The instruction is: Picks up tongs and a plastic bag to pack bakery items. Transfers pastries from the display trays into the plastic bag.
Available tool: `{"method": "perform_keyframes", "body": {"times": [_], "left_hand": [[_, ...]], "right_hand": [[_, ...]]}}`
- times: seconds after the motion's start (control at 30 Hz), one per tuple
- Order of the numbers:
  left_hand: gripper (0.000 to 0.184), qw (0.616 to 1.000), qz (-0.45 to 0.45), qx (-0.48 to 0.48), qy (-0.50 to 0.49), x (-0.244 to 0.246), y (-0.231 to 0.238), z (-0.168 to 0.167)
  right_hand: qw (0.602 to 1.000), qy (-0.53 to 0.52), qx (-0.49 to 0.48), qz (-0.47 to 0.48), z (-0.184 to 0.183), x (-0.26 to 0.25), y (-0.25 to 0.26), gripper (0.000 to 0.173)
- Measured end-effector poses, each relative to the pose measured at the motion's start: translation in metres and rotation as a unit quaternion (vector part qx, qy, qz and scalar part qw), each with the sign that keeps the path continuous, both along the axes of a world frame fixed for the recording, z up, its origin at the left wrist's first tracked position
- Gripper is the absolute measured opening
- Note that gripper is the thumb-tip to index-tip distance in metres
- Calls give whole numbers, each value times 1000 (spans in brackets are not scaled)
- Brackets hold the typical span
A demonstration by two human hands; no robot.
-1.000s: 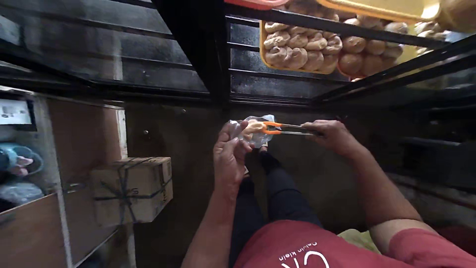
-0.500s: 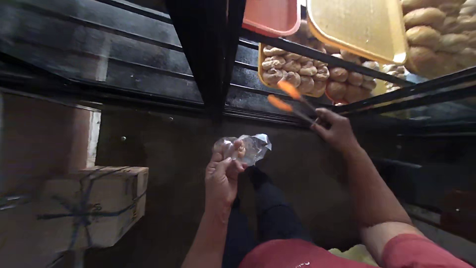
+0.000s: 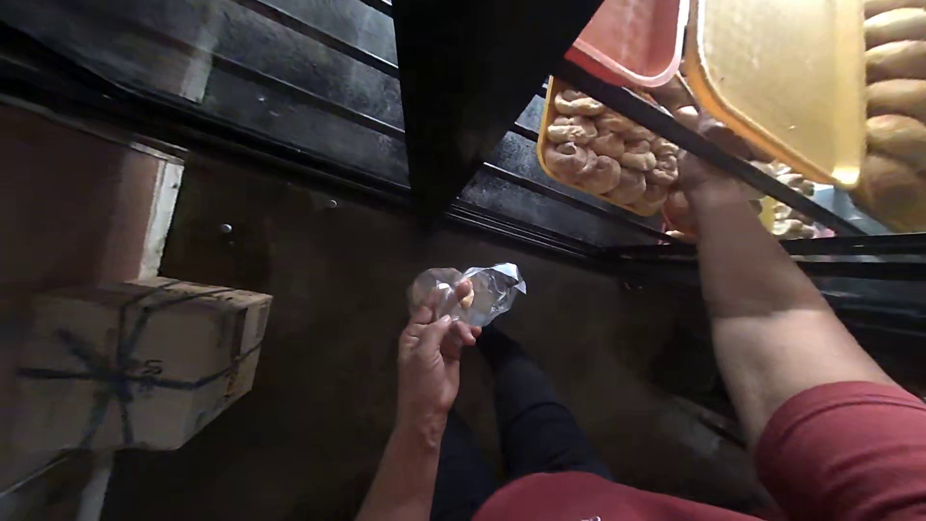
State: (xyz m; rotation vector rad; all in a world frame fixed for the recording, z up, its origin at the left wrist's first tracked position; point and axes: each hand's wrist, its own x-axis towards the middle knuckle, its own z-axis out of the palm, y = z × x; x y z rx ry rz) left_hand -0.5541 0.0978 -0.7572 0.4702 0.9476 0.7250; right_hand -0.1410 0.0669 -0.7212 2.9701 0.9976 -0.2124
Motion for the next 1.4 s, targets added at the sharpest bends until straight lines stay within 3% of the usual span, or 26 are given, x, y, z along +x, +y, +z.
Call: {"method": "perform_keyframes", "body": {"times": [0.13,0.3,0.37,0.47,0.6,0.83,0.97,1.1,1.23,1.4], "left_hand": [[42,1000,-3,7,1,4,2,-1],[41,1000,-12,1,3,7,7,5],[40,1000,-18,4,4,8,10,7],[41,1000,-30,6,-2,8,13,13],[45,999,-47,19,-3,3,15,24],[43,996,-74,25,-30,1,11,39],[42,995,-83,29,-54,-1,9,51],[42,992,-102,45,-66,0,4,60],[39,995,-67,37,-67,-6,11,56],[41,995,-33,4,-98,-13,12,44]], "right_hand": [[997,61,-35,-26,-33,46,-16,47],[996,-84,17,22,-11,14,-24,41],[994,-98,41,12,-19,8,-44,43],[990,-3,140,5,-20,-11,-80,40],[952,144,265,52,-13,-61,-130,41],[918,285,178,212,1,-140,-161,33],[947,168,135,236,-13,-199,-143,29],[947,40,185,261,-51,-247,-130,30],[948,78,154,267,-47,-256,-127,34],[946,132,89,284,-28,-231,-140,33]]}}
